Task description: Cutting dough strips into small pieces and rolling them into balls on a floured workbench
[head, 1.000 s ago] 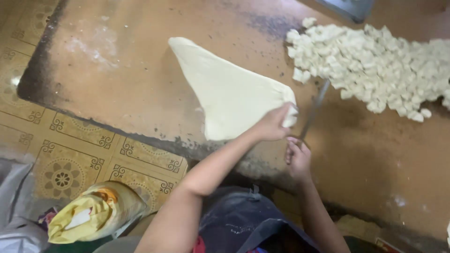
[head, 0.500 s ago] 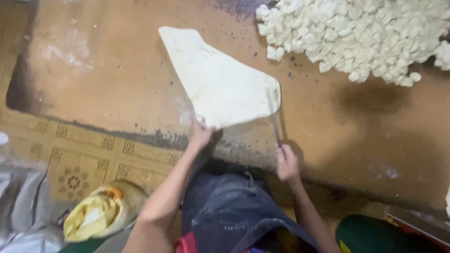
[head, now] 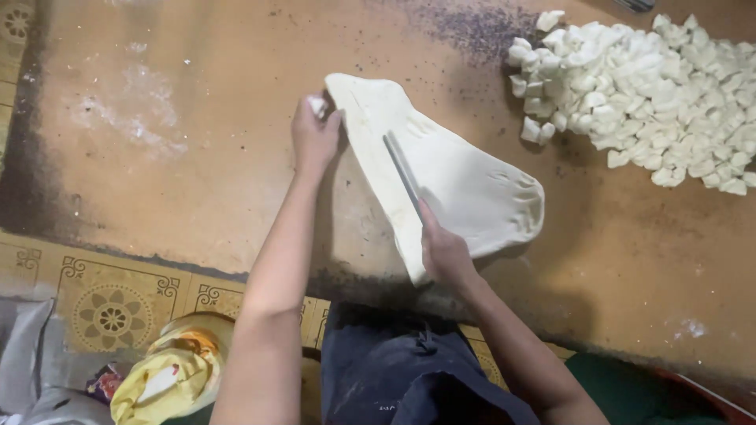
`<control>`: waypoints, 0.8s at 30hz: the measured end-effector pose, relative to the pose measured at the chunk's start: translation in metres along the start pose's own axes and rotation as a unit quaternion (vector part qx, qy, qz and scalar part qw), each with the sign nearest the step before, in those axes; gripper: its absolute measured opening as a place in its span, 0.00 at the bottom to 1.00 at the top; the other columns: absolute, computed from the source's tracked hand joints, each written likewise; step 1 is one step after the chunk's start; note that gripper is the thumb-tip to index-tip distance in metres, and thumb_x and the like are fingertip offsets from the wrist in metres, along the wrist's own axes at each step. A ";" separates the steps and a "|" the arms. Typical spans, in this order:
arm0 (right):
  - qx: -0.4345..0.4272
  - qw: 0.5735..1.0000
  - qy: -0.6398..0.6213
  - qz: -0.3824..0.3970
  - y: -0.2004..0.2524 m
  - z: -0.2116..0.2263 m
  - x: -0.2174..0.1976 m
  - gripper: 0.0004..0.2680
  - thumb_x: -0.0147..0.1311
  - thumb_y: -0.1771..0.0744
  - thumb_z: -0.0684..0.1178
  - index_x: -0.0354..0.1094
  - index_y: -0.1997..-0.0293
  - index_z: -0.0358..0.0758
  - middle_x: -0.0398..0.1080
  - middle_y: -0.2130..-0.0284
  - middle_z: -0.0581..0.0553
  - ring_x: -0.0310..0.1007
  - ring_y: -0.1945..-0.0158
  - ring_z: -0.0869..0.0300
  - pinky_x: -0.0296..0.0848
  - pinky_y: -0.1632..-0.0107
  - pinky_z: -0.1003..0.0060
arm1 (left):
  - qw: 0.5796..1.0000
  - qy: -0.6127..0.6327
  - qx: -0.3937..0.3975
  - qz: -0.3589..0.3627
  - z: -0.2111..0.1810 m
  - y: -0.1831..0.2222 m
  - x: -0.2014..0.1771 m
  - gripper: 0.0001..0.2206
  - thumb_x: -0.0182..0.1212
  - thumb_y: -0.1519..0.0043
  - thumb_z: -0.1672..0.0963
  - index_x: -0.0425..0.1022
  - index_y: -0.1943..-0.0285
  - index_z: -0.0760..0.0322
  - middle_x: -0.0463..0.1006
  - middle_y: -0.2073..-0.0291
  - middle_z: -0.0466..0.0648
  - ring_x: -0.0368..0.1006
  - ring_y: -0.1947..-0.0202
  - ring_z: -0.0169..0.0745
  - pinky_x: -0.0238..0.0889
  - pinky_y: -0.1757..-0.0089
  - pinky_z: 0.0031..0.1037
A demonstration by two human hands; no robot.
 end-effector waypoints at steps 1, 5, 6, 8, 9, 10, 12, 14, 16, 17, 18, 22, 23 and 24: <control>-0.016 0.999 0.045 -0.023 -0.014 0.015 -0.002 0.23 0.37 0.30 0.43 0.41 0.23 0.51 0.72 0.69 0.20 0.74 0.66 0.29 0.71 0.63 0.36 | 0.999 -0.033 0.035 0.026 -0.009 -0.011 0.005 0.12 0.70 0.43 0.57 0.72 0.56 0.60 0.78 0.58 0.52 0.75 0.56 0.52 0.70 0.56 0.38; 0.116 0.992 -0.046 0.028 -0.052 0.011 0.004 0.17 0.34 0.28 0.60 0.59 0.34 0.47 0.74 0.56 0.24 0.73 0.50 0.30 0.69 0.46 0.36 | 0.972 -0.078 0.213 0.059 0.016 -0.034 0.027 0.12 0.67 0.47 0.61 0.69 0.58 0.62 0.76 0.55 0.55 0.72 0.51 0.63 0.64 0.49 0.49; 0.117 0.992 -0.045 0.029 -0.051 0.012 0.004 0.17 0.34 0.28 0.60 0.59 0.34 0.47 0.74 0.56 0.24 0.73 0.50 0.30 0.69 0.46 0.36 | 0.972 -0.078 0.212 0.059 0.010 -0.033 0.017 0.12 0.67 0.47 0.61 0.69 0.58 0.62 0.76 0.55 0.55 0.72 0.51 0.63 0.64 0.49 0.49; 0.135 0.990 -0.049 0.014 -0.047 0.009 0.001 0.12 0.36 0.28 0.57 0.68 0.46 0.53 0.77 0.64 0.35 0.76 0.56 0.35 0.72 0.49 0.41 | 0.969 -0.058 0.240 0.029 -0.007 -0.030 0.005 0.13 0.65 0.46 0.63 0.69 0.55 0.61 0.77 0.54 0.52 0.73 0.49 0.58 0.62 0.48 0.46; 0.138 0.989 -0.045 0.013 -0.047 0.005 0.004 0.12 0.36 0.28 0.57 0.68 0.46 0.53 0.77 0.64 0.35 0.76 0.56 0.35 0.72 0.49 0.41 | 0.969 -0.054 0.239 0.031 -0.001 -0.037 0.010 0.13 0.65 0.46 0.63 0.69 0.55 0.61 0.77 0.54 0.52 0.73 0.49 0.58 0.62 0.48 0.46; 0.164 0.985 -0.050 0.016 -0.045 -0.001 0.007 0.10 0.37 0.28 0.58 0.65 0.47 0.55 0.77 0.66 0.39 0.77 0.57 0.37 0.72 0.50 0.40 | 0.966 -0.072 0.237 0.074 0.006 -0.044 0.016 0.14 0.67 0.47 0.62 0.70 0.55 0.61 0.78 0.54 0.51 0.72 0.48 0.56 0.62 0.47 0.45; 0.193 0.979 -0.056 0.028 -0.038 0.009 0.007 0.09 0.38 0.29 0.58 0.62 0.48 0.57 0.77 0.68 0.43 0.77 0.57 0.40 0.71 0.51 0.40 | 0.962 -0.093 0.226 0.120 0.023 -0.044 0.022 0.14 0.69 0.47 0.62 0.70 0.55 0.61 0.78 0.54 0.50 0.71 0.47 0.55 0.62 0.46 0.44; 0.197 0.976 -0.083 0.042 -0.047 0.036 -0.009 0.12 0.40 0.29 0.59 0.60 0.39 0.56 0.78 0.62 0.34 0.74 0.51 0.34 0.69 0.47 0.37 | 0.961 -0.084 0.247 0.091 0.029 -0.054 0.029 0.16 0.72 0.51 0.60 0.70 0.59 0.61 0.77 0.62 0.51 0.72 0.53 0.56 0.64 0.49 0.43; 0.210 0.972 -0.097 0.035 -0.042 0.015 0.004 0.13 0.35 0.28 0.59 0.65 0.42 0.55 0.76 0.69 0.39 0.76 0.57 0.39 0.70 0.49 0.41 | 0.967 -0.075 0.224 0.091 0.026 -0.043 0.020 0.14 0.71 0.49 0.60 0.71 0.57 0.63 0.77 0.61 0.53 0.72 0.53 0.58 0.64 0.50 0.44; 0.218 0.970 -0.110 0.017 -0.046 0.002 0.008 0.16 0.29 0.27 0.60 0.69 0.45 0.55 0.74 0.76 0.45 0.77 0.63 0.45 0.72 0.51 0.46 | 0.971 -0.062 0.212 0.089 0.020 -0.045 0.019 0.14 0.70 0.46 0.61 0.72 0.54 0.65 0.77 0.60 0.55 0.72 0.54 0.60 0.65 0.50 0.46; 0.215 0.971 -0.107 0.013 -0.051 0.005 0.003 0.16 0.29 0.27 0.60 0.69 0.45 0.55 0.74 0.76 0.45 0.77 0.63 0.45 0.72 0.51 0.46 | 0.971 -0.058 0.215 0.086 0.018 -0.049 0.023 0.14 0.70 0.46 0.61 0.72 0.54 0.65 0.77 0.60 0.55 0.72 0.54 0.60 0.65 0.50 0.46; 0.142 0.989 0.017 0.030 -0.051 0.011 0.012 0.08 0.37 0.29 0.53 0.58 0.47 0.47 0.76 0.75 0.42 0.78 0.68 0.41 0.74 0.60 0.41 | 0.969 -0.046 0.229 0.077 0.022 -0.041 0.019 0.14 0.73 0.50 0.61 0.71 0.59 0.61 0.79 0.60 0.52 0.74 0.55 0.57 0.66 0.51 0.42; 0.078 0.992 0.089 0.045 -0.057 0.010 0.017 0.10 0.38 0.30 0.49 0.50 0.43 0.45 0.76 0.76 0.41 0.78 0.70 0.37 0.74 0.64 0.39 | 0.975 -0.044 0.204 0.076 0.020 -0.046 0.020 0.15 0.73 0.50 0.60 0.71 0.59 0.61 0.78 0.63 0.53 0.74 0.57 0.58 0.66 0.52 0.44; 0.077 0.992 0.091 0.043 -0.070 0.027 0.009 0.10 0.38 0.30 0.49 0.50 0.43 0.45 0.76 0.76 0.41 0.78 0.70 0.37 0.74 0.64 0.39 | 0.975 -0.042 0.206 0.074 0.016 -0.049 0.021 0.15 0.73 0.50 0.60 0.71 0.59 0.61 0.78 0.63 0.53 0.74 0.57 0.58 0.66 0.52 0.44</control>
Point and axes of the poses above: each hand's wrist, its own y-axis away from the middle knuckle, its own x-axis out of the palm, z = x × y, the point moved 2 cm from there along -y, towards the middle knuckle
